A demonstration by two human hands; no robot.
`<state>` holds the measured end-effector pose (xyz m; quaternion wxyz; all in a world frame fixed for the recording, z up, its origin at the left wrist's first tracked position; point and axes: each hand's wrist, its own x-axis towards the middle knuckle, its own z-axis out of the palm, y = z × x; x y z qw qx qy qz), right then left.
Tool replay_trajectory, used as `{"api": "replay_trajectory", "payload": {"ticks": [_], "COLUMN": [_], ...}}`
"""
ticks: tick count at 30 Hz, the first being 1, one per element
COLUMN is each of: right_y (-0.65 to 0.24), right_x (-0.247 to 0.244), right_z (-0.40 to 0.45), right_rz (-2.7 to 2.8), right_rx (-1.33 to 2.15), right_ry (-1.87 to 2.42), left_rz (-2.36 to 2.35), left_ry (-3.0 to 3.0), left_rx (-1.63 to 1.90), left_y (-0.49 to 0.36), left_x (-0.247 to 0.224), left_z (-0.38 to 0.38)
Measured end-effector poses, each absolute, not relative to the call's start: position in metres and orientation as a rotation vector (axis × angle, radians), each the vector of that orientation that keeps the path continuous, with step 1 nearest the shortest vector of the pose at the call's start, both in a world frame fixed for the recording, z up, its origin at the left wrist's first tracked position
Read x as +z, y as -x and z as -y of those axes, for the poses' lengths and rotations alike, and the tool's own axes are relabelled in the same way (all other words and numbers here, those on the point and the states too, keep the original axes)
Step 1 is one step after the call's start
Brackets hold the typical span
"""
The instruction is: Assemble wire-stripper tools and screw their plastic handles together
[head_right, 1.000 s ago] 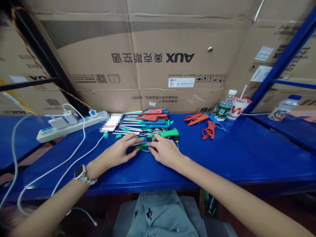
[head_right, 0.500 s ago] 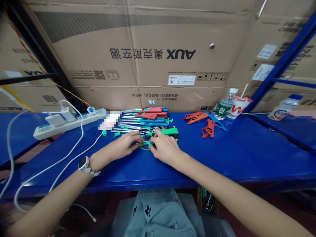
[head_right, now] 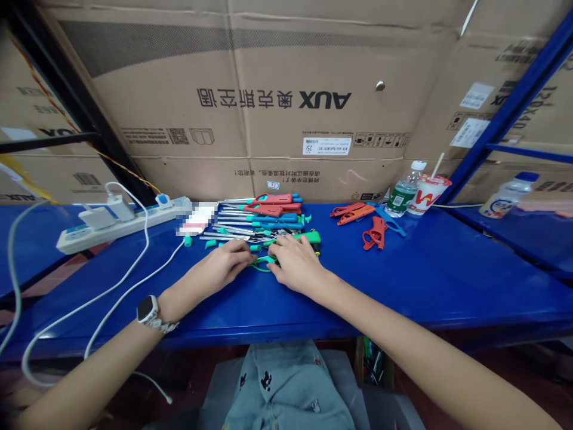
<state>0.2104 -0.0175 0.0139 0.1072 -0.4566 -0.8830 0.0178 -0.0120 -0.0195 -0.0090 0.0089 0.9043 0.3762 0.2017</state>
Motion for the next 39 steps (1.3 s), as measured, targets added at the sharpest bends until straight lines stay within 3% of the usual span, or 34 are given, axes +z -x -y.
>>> {"api": "replay_trajectory", "payload": {"ticks": [14,29,39], "right_y": [-0.213,-0.220,-0.220], "right_x": [0.010,-0.006,-0.009], "right_z": [0.017,0.015,0.013], "right_rz": [2.588,2.440,2.411], "right_rx": [0.059,0.068,0.161], "right_ry": [1.334,1.288,1.264], "left_rz": [-1.255,-1.160,-1.121], "left_ry": [-3.083,-2.866,-2.822], "left_rx": [0.285,0.651,0.714], "left_y": [0.016,0.029,0.031], "left_x": [-0.012,-0.015,-0.019], "left_z": [0.039,0.028,0.022]}}
